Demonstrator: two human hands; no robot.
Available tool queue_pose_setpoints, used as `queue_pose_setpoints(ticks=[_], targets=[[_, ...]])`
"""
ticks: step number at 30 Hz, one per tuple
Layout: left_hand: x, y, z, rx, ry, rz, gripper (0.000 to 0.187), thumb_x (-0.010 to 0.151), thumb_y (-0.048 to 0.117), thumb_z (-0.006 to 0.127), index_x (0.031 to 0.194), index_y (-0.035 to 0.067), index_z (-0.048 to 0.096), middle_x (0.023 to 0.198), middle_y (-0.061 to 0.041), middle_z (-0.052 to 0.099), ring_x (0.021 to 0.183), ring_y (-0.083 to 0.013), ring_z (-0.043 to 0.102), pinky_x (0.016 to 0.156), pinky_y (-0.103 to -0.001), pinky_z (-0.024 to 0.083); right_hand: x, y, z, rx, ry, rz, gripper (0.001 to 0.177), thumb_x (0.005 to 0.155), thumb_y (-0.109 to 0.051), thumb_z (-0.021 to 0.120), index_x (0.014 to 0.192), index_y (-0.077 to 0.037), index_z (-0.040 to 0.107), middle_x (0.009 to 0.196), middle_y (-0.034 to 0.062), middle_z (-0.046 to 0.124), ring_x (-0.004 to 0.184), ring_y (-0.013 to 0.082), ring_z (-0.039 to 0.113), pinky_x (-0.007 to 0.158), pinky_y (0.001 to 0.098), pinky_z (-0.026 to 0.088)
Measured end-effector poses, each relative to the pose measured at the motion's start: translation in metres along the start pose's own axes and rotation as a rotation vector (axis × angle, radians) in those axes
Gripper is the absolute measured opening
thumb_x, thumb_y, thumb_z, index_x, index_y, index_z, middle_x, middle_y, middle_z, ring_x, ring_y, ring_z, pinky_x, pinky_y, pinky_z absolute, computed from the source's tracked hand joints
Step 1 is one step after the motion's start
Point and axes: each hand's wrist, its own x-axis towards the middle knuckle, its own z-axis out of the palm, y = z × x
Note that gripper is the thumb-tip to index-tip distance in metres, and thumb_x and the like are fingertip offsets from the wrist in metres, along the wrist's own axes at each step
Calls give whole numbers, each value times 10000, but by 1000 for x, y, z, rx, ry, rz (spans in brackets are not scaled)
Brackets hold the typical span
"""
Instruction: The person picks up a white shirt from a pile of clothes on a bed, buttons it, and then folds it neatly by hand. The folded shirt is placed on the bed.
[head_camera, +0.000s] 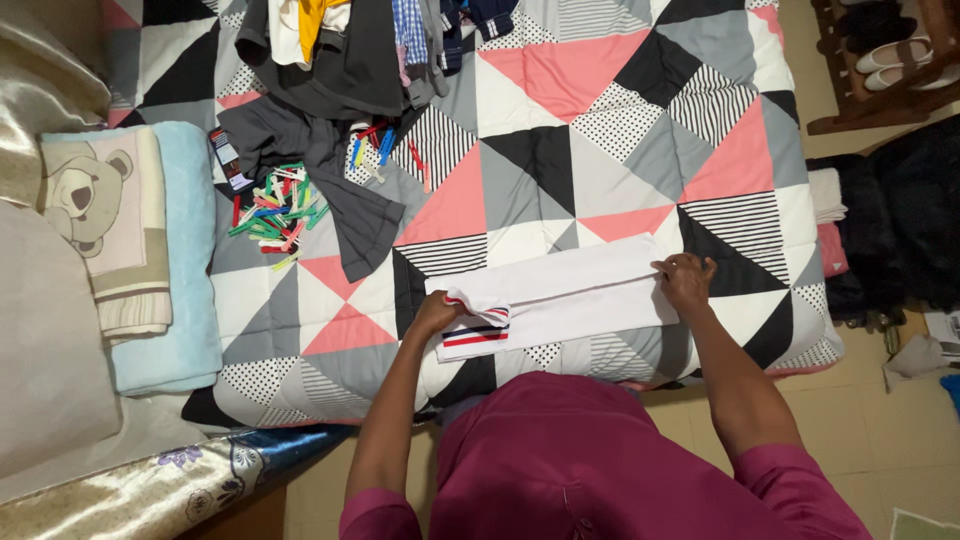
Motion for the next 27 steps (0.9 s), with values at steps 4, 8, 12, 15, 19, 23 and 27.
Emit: queue_pose_setpoints(ticks=[4,8,12,15,19,23,27], targets=[[-1,0,3,38,10,0,326,717,313,739,916,63,802,868,-160,778,814,-305,746,768,-376,557,-6,1,0,1,-12,11,332,859,-188,723,1161,-311,784,1184,-3,681,1279,212,557,1151,619,227],[0,1,2,74,16,-51,345,708,316,745,882,20,781,836,-194,765,782,-333,736,750,-401,551,-11,1,-1,6,13,9,295,897,-202,708,1159,-315,783,1197,-6,690,1302,224,556,1158,625,225],[-3,1,7,104,23,-21,343,724,315,718,889,18,764,840,-208,757,794,-348,734,757,-412,555,-14,-1,-2,-51,-29,-13,312,879,-246,701,1170,-333,770,1221,-13,698,1331,234,546,1158,610,221],[-6,2,12,161,16,1,353,738,322,719,893,7,756,868,-226,748,832,-376,730,777,-429,559,-17,-3,-2,-53,-35,-13,308,895,-288,692,1191,-340,758,1266,3,692,1339,251,539,1147,599,224],[-8,2,16,202,-2,27,359,730,330,725,920,27,760,907,-231,746,879,-396,724,798,-445,557,-18,-4,-1,-78,-34,-8,304,913,-304,682,1207,-337,752,1273,9,690,1325,276,543,1115,601,230],[-10,1,17,139,31,3,371,731,340,725,958,49,769,931,-218,754,895,-383,724,812,-432,557,-16,-5,-1,-53,-10,-4,284,932,-281,678,1202,-332,754,1253,15,698,1319,265,554,1118,597,244],[-6,1,11,19,110,-47,347,765,313,705,968,40,776,916,-200,771,869,-331,752,796,-405,561,-8,-5,-1,-33,64,-10,280,946,-252,681,1207,-325,755,1255,29,697,1311,229,569,1110,598,259]])
